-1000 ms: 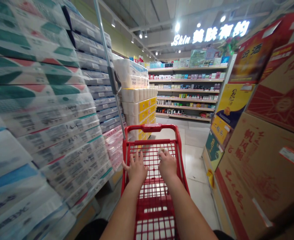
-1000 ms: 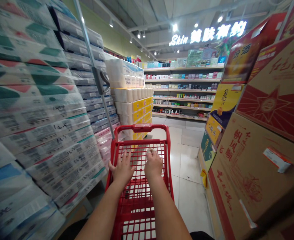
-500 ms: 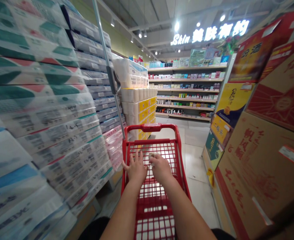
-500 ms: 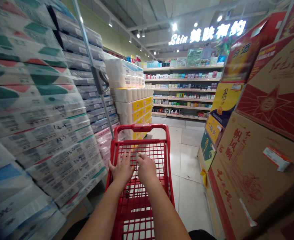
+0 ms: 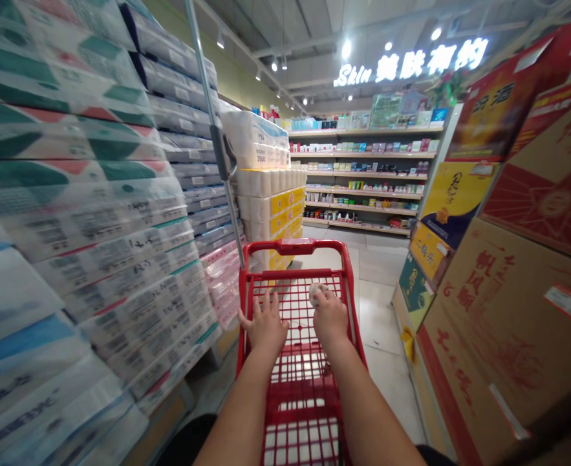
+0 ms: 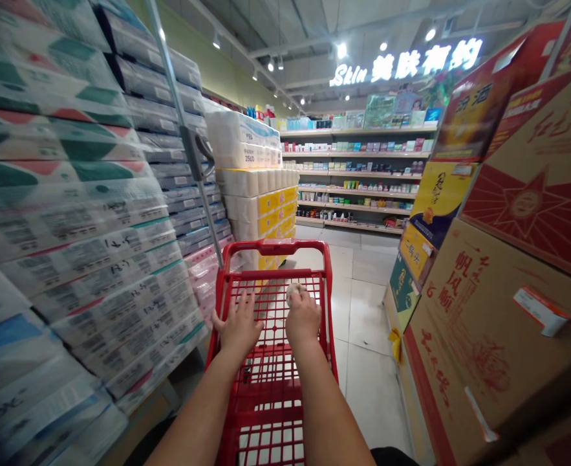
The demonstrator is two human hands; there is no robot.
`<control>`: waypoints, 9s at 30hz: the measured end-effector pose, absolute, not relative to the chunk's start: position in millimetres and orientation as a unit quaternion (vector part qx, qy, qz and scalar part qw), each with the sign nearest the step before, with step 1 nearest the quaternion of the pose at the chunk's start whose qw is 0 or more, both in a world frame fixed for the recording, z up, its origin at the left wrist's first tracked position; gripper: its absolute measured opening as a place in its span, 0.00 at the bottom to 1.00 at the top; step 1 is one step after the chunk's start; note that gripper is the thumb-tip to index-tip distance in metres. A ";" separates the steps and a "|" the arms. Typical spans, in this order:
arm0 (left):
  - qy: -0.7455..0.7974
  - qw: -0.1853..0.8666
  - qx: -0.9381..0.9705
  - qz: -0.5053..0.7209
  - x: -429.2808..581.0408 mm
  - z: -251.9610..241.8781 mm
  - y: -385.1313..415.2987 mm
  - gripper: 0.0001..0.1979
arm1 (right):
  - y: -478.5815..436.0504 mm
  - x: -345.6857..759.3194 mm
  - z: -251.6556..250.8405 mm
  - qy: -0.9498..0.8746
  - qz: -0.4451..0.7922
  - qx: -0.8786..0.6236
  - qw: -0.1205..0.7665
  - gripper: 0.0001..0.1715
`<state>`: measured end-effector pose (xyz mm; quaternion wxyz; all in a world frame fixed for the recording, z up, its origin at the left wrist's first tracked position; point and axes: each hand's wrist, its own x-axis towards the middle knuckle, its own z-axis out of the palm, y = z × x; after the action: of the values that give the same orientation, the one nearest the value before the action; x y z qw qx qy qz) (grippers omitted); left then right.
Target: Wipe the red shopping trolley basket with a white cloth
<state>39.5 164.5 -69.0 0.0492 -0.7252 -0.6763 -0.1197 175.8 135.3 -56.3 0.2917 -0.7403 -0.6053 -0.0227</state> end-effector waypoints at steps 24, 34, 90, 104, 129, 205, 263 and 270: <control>-0.681 0.053 -0.718 -0.134 40.3 -67.6 163.1 0.36 | 133.7 154.5 -63.5 -0.650 0.016 -0.679 0.341 0.21; -0.683 0.049 -0.719 -0.121 40.0 -66.8 163.3 0.36 | 133.5 158.8 -60.4 -0.641 0.022 -0.684 0.349 0.23; -0.683 0.062 -0.716 -0.132 40.3 -64.2 161.3 0.31 | 131.6 152.8 -62.3 -0.711 0.057 -0.626 0.315 0.22; -0.680 0.061 -0.718 -0.135 39.2 -66.2 161.7 0.32 | 129.5 152.1 -60.8 -0.695 0.051 -0.646 0.312 0.19; -0.673 0.053 -0.720 -0.158 39.1 -67.6 163.0 0.36 | 133.3 162.1 -57.3 -0.636 0.028 -0.699 0.326 0.17; -0.585 0.013 -0.800 -0.136 38.2 -70.8 91.0 0.29 | 123.7 167.2 -48.4 -0.628 0.106 -0.691 0.342 0.11; -0.555 0.032 -0.826 -0.095 6.0 -72.1 129.7 0.43 | 95.7 160.7 -82.8 -0.653 0.080 -0.622 0.425 0.19; -0.621 0.011 -0.783 -0.037 16.0 -72.1 145.2 0.50 | 96.3 159.7 -77.8 -0.648 0.062 -0.648 0.395 0.20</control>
<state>16.0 145.2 -72.1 0.0113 -0.7828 -0.6210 -0.0374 159.7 96.3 -77.8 0.3954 -0.6482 -0.6478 0.0624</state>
